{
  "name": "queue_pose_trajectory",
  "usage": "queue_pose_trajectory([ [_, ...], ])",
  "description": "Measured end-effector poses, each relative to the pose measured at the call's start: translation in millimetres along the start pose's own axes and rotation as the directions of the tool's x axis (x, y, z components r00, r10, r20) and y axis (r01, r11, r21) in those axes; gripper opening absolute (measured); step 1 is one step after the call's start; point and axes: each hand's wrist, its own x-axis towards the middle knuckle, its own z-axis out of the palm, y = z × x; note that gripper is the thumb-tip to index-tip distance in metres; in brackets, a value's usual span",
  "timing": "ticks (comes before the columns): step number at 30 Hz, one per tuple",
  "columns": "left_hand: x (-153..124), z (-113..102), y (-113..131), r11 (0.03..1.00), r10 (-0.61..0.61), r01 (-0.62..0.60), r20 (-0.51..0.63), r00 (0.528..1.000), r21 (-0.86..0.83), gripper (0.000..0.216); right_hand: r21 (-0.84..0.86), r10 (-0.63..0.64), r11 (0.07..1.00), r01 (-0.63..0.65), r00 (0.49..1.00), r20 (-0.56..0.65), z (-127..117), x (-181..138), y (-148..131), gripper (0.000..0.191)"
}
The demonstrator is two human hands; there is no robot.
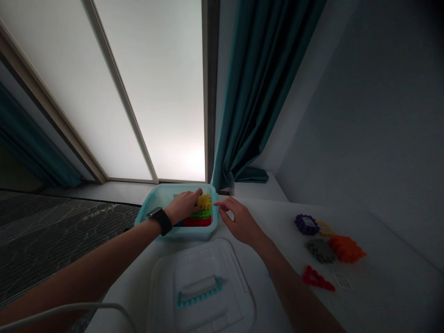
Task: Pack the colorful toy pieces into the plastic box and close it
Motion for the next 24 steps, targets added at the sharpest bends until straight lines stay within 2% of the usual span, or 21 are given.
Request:
queue_pose_trajectory([
  [7, -12.1, -27.2, 4.8, 1.000, 0.005, -0.003, -0.096, 0.995, 0.025, 0.031, 0.009, 0.069, 0.998, -0.069, 0.998, 0.000, -10.1, -7.7, -3.9, 0.022],
  [11, -17.5, -47.4, 33.3, 0.996, 0.071, -0.079, -0.207, 0.976, -0.032, 0.025, -0.012, 0.104, 0.995, -0.103, 0.994, 0.017, -22.4, -21.9, -5.0, 0.022],
  [14, -17.9, -55.3, 63.1, 0.984, 0.158, -0.174, -0.237, 0.958, -0.045, 0.023, -0.043, 0.123, 0.991, -0.123, 0.992, 0.006, -35.8, -39.5, -2.4, 0.024],
  [18, -9.6, -51.5, 101.6, 0.963, 0.232, -0.255, -0.218, 0.948, -0.083, 0.019, -0.093, 0.146, 0.984, -0.151, 0.988, -0.060, -56.4, -74.5, 7.1, 0.023],
  [24, 20.8, -22.4, 156.8, 0.922, 0.329, -0.356, -0.176, 0.928, -0.151, 0.024, -0.219, 0.197, 0.944, -0.248, 0.953, -0.232, -90.1, -137.9, 30.7, 0.023],
])
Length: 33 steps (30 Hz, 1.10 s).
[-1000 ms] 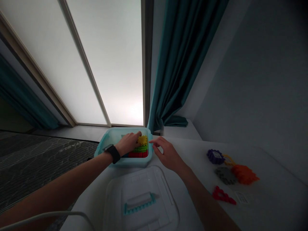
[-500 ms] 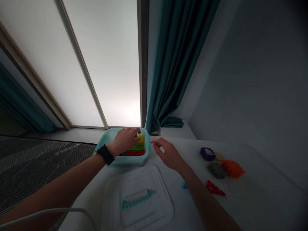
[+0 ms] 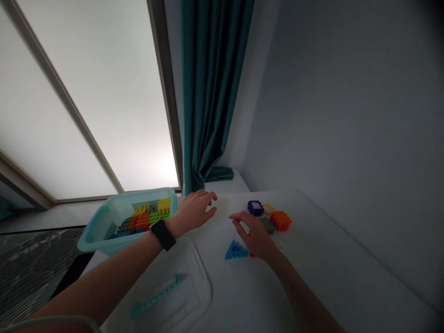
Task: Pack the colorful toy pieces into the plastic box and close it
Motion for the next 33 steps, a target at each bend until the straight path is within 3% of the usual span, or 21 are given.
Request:
queue_pose_trajectory([
  [8, 65.4, 78.3, 40.3, 0.981, 0.168, -0.159, 0.075, 0.983, -0.107, 0.055, -0.088, 0.104, 0.986, -0.142, 0.936, -0.337, -45.5, -47.9, 52.4, 0.022],
  [15, 123.4, 130.7, 54.1, 0.949, 0.293, -0.266, 0.162, 0.942, -0.167, 0.078, -0.038, 0.192, 0.969, -0.243, 0.845, -0.499, -48.9, -70.8, 62.2, 0.022],
  [20, 143.3, 147.2, 56.8, 0.948, 0.304, -0.274, 0.218, 0.927, -0.160, 0.088, -0.011, 0.206, 0.969, -0.247, 0.829, -0.520, -47.9, -69.7, 57.5, 0.022],
  [33, 162.6, 161.5, 57.1, 0.949, 0.308, -0.281, 0.228, 0.924, -0.141, 0.078, -0.023, 0.222, 0.961, -0.276, 0.818, -0.531, -49.3, -69.8, 57.7, 0.021],
])
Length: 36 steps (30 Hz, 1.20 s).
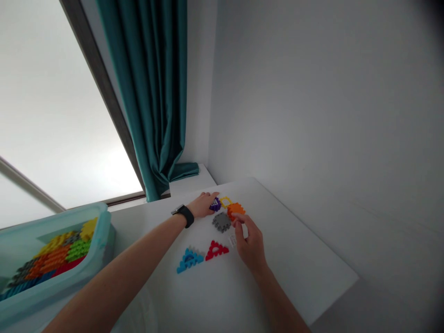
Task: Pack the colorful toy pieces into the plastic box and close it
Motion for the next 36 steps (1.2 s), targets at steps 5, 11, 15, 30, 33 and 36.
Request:
queue_pose_trajectory([
  [5, -16.0, -6.7, -0.4, 1.000, -0.002, 0.002, -0.007, 1.000, -0.008, 0.077, -0.008, -0.004, 1.000, 0.004, 1.000, 0.007, -0.8, 0.0, 2.6, 0.022],
  [11, -47.9, -30.0, 4.8, 1.000, -0.013, 0.013, -0.038, 0.999, -0.010, 0.072, 0.018, -0.022, 1.000, 0.022, 1.000, 0.003, 5.6, -1.2, -3.6, 0.023],
  [15, -77.3, -58.0, 13.2, 1.000, -0.016, 0.015, -0.063, 0.998, -0.006, 0.071, 0.045, -0.075, 0.996, 0.074, 0.996, 0.039, 13.2, 1.0, -20.4, 0.023],
  [30, -272.2, -162.7, -8.2, 0.955, -0.290, 0.268, -0.206, 0.934, -0.129, 0.072, 0.246, -0.349, 0.927, 0.282, 0.890, 0.292, 99.2, -1.6, -147.8, 0.028],
  [33, -311.4, -174.8, -30.1, 0.937, -0.346, 0.324, -0.224, 0.911, -0.128, 0.069, 0.288, -0.413, 0.900, 0.326, 0.848, 0.332, 116.9, 0.5, -169.0, 0.028],
  [36, -341.5, -178.0, -53.5, 0.906, -0.422, 0.404, -0.212, 0.882, -0.125, 0.067, 0.318, -0.455, 0.880, 0.352, 0.817, 0.354, 132.9, 3.1, -184.8, 0.028],
])
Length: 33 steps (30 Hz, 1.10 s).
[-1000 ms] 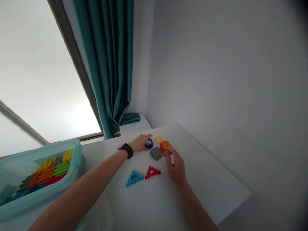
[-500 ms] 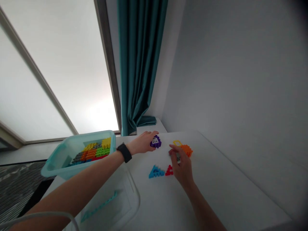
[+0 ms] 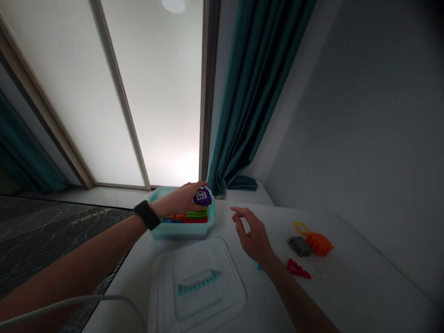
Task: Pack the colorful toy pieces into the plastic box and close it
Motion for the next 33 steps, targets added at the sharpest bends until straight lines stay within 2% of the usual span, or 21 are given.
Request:
queue_pose_trajectory([
  [5, -10.5, 7.3, -42.4, 0.994, -0.106, 0.104, 0.035, 0.994, 0.042, 0.071, 0.022, -0.024, 0.999, 0.023, 0.998, 0.056, 21.3, 17.0, -5.0, 0.029],
  [10, -6.2, 22.5, -63.5, 0.986, -0.159, 0.150, 0.137, 0.978, 0.072, 0.069, 0.044, -0.024, 0.999, 0.019, 0.994, 0.108, 34.0, 26.6, -2.6, 0.030],
  [18, 6.0, 30.2, -82.8, 0.994, -0.056, 0.033, 0.210, 0.976, 0.108, 0.064, 0.098, -0.044, 0.995, 0.029, 0.988, 0.151, 42.3, 35.4, 7.7, 0.031],
  [33, 11.9, 37.4, -93.4, 0.992, -0.072, 0.047, 0.222, 0.972, 0.116, 0.065, 0.170, -0.100, 0.983, 0.071, 0.981, 0.165, 53.6, 35.7, 13.3, 0.024],
])
